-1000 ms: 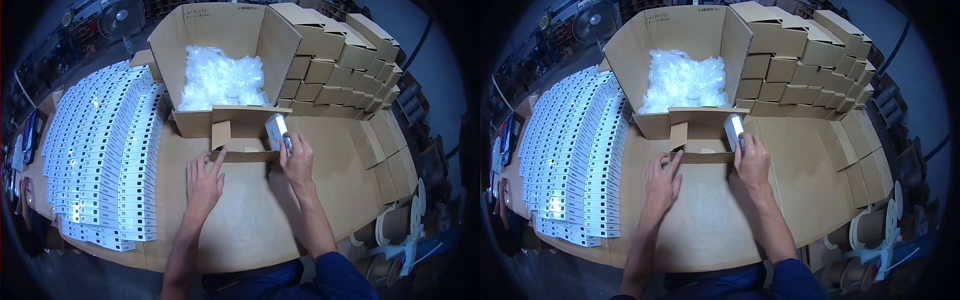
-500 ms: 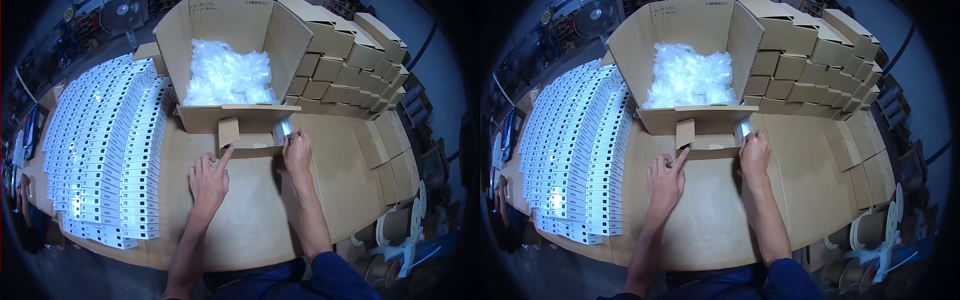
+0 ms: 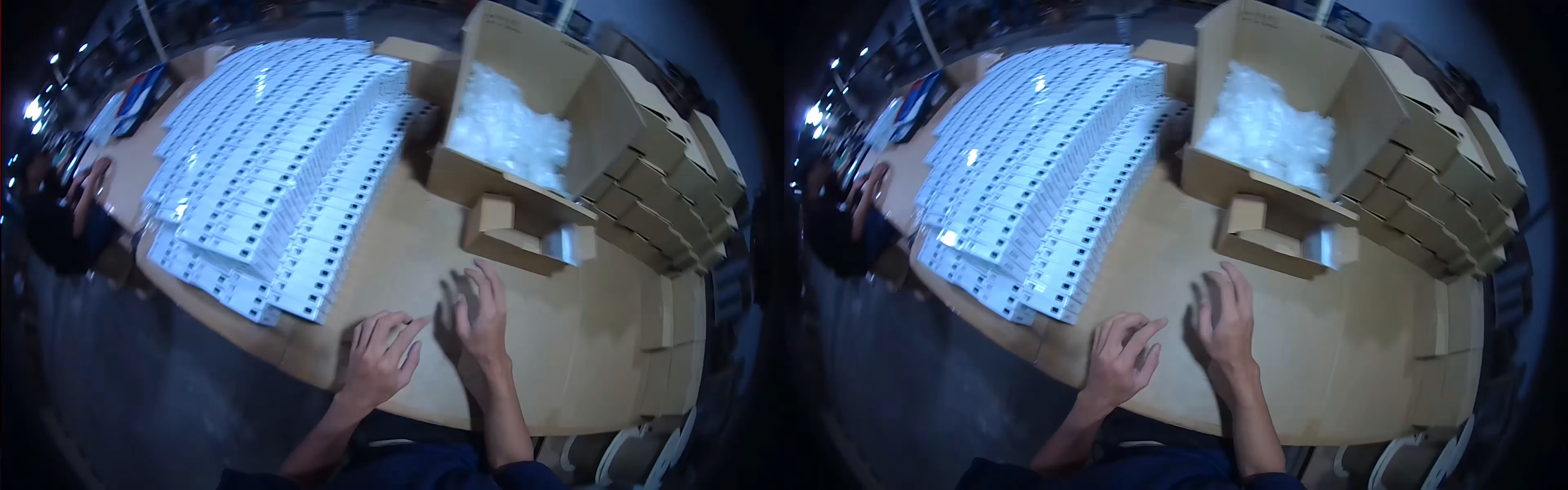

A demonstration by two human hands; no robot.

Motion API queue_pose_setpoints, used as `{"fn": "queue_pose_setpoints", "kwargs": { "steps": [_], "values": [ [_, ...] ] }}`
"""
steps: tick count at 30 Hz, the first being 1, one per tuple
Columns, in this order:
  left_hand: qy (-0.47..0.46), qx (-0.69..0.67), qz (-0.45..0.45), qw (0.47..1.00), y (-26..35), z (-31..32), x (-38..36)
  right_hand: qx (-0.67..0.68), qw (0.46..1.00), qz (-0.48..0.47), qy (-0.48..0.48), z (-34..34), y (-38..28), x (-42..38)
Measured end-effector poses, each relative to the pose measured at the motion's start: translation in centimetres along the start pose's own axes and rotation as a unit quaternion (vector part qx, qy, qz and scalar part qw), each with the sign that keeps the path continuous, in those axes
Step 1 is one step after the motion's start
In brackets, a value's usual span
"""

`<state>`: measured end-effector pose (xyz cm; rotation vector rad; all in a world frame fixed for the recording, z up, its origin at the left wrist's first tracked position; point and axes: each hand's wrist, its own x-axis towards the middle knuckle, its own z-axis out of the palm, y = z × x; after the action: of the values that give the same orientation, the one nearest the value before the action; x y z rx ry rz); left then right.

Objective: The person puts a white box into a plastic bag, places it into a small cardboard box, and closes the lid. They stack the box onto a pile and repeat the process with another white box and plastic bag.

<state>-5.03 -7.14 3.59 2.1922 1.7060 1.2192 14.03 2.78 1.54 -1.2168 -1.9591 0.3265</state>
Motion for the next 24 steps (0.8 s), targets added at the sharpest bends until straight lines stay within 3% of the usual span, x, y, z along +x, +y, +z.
{"fn": "queue_pose_setpoints", "kwargs": {
  "steps": [5,12,24],
  "values": [
    [0.097,0.109,-0.059,0.988,-3.8,-5.4,-6.1,0.025,0.969,-0.131,-0.208,4.3,-5.6,1.1],
    [0.036,0.199,-0.089,0.975,-7.3,-9.0,-6.2,-0.041,0.927,-0.27,-0.258,8.2,-9.8,2.3],
    [0.047,0.206,-0.071,0.975,-7.9,-8.5,-6.8,-0.043,0.933,-0.224,-0.277,8.6,-10.8,1.7]
  ]
}}
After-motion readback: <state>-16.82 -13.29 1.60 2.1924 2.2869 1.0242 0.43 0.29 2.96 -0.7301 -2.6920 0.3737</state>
